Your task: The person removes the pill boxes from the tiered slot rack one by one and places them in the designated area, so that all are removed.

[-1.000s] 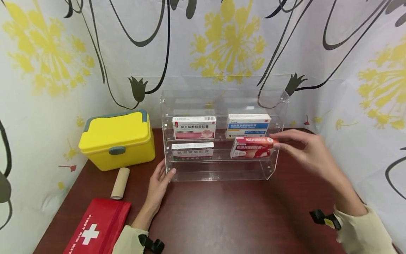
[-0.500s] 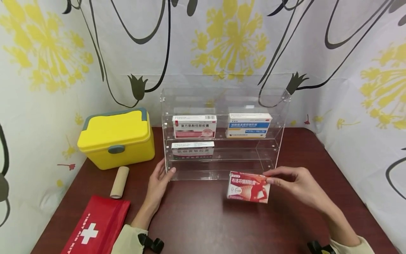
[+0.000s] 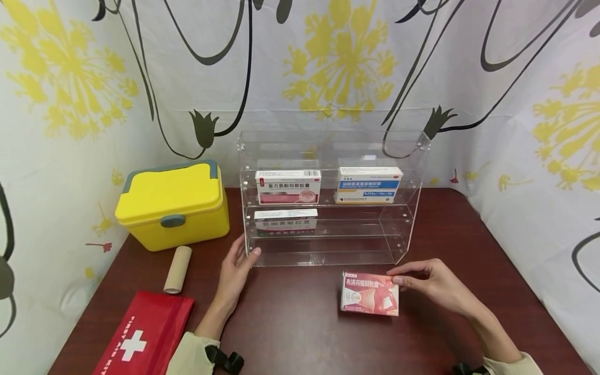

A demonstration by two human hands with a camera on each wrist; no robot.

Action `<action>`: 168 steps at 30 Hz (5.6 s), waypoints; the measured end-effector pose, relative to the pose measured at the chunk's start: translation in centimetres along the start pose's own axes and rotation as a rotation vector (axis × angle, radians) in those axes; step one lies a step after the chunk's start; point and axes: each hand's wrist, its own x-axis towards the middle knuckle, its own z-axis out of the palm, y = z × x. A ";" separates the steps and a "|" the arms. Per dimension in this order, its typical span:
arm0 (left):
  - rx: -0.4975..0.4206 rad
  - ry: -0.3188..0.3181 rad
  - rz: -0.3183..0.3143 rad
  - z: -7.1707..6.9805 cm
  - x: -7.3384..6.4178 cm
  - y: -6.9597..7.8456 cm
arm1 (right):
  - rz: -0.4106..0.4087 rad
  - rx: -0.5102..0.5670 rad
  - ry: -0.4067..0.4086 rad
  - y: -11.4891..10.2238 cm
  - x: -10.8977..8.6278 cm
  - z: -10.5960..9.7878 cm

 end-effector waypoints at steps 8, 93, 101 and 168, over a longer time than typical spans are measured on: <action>-0.010 -0.017 -0.006 -0.1 -0.1 0.3 | 0.018 -0.020 -0.056 1.3 0.6 0.0; 0.023 -0.019 -0.020 0.4 -1.1 3.3 | 0.091 -0.249 0.083 3.4 2.0 1.7; 0.000 -0.025 0.001 0.0 -0.2 0.9 | 0.069 -0.240 0.089 3.5 1.8 1.7; 0.037 0.030 0.062 0.1 -0.1 0.2 | -0.429 -0.330 0.197 -10.7 15.2 5.6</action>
